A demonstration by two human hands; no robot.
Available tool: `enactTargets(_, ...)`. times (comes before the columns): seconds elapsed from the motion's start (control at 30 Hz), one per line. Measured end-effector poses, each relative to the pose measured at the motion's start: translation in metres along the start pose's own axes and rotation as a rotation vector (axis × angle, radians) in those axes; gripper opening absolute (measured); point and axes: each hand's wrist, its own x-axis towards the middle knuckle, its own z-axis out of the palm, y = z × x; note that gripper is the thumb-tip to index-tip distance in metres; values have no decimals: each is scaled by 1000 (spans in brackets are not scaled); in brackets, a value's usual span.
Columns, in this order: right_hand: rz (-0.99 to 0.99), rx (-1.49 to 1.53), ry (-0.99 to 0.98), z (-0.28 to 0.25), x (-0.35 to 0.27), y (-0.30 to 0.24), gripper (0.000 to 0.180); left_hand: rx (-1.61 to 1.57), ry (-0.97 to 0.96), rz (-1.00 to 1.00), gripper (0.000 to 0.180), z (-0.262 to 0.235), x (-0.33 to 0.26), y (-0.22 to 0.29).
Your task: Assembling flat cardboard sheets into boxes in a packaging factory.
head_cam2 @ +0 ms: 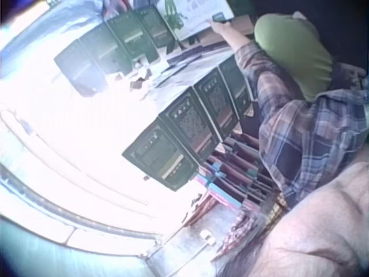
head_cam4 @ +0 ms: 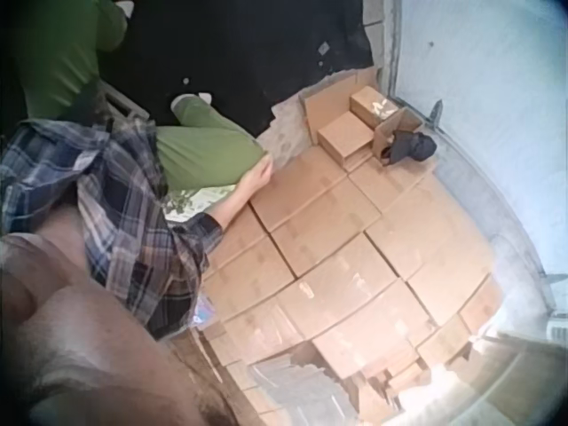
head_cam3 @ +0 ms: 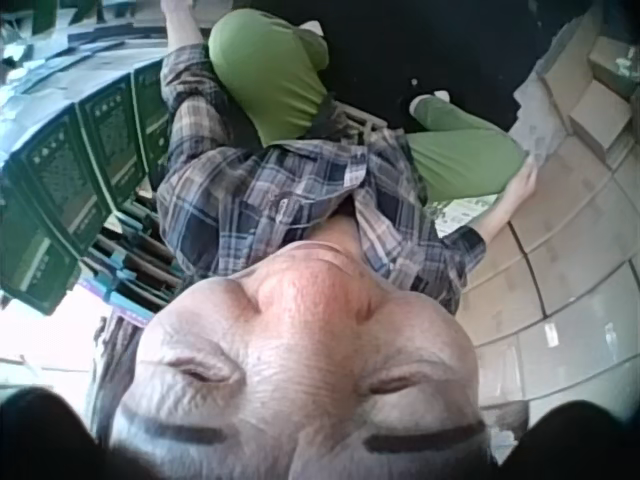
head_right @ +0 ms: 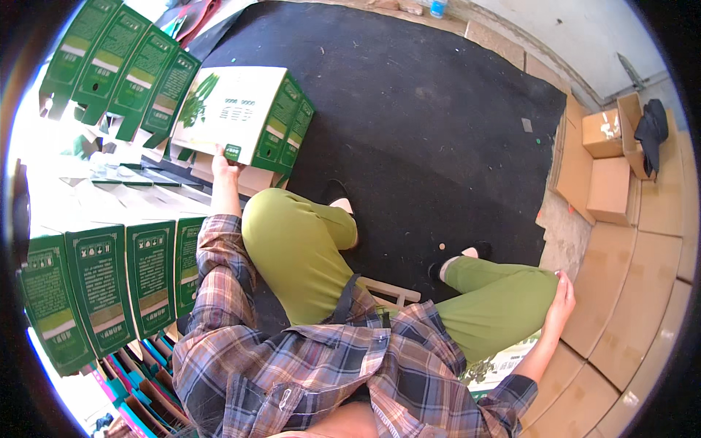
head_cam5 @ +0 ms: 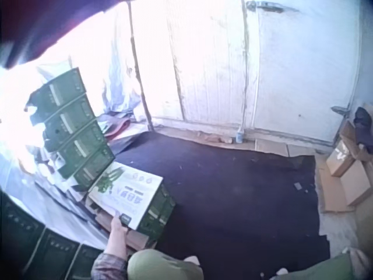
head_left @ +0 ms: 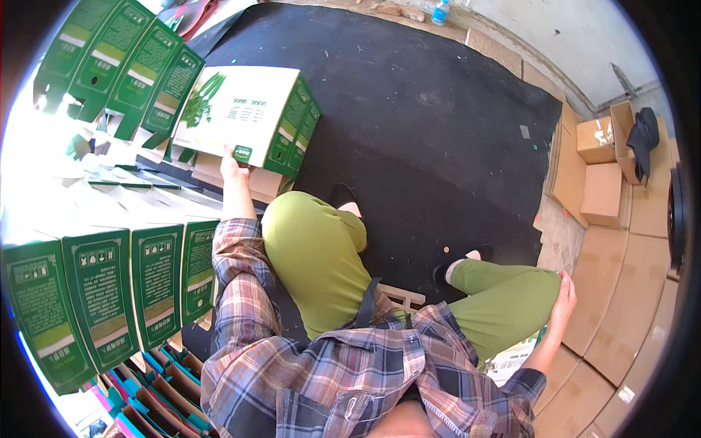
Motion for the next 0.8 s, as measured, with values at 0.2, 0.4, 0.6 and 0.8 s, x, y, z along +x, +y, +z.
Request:
enactTargets(0.2, 11, 27, 27, 2, 6, 6, 39, -41, 7, 17, 45, -1, 2, 4)
enactTargets(0.4, -46, 5, 35, 4, 13, 17, 37, 463, 176, 77, 63, -5, -7, 15)
enactTargets(0.6, -92, 22, 55, 11, 8, -4, 34, 1113, 527, 456, 88, 8, -57, 43)
enactTargets(0.8, 23, 314, 93, 4, -3, 9, 36, 837, -471, 693, 48, 116, -200, 19)
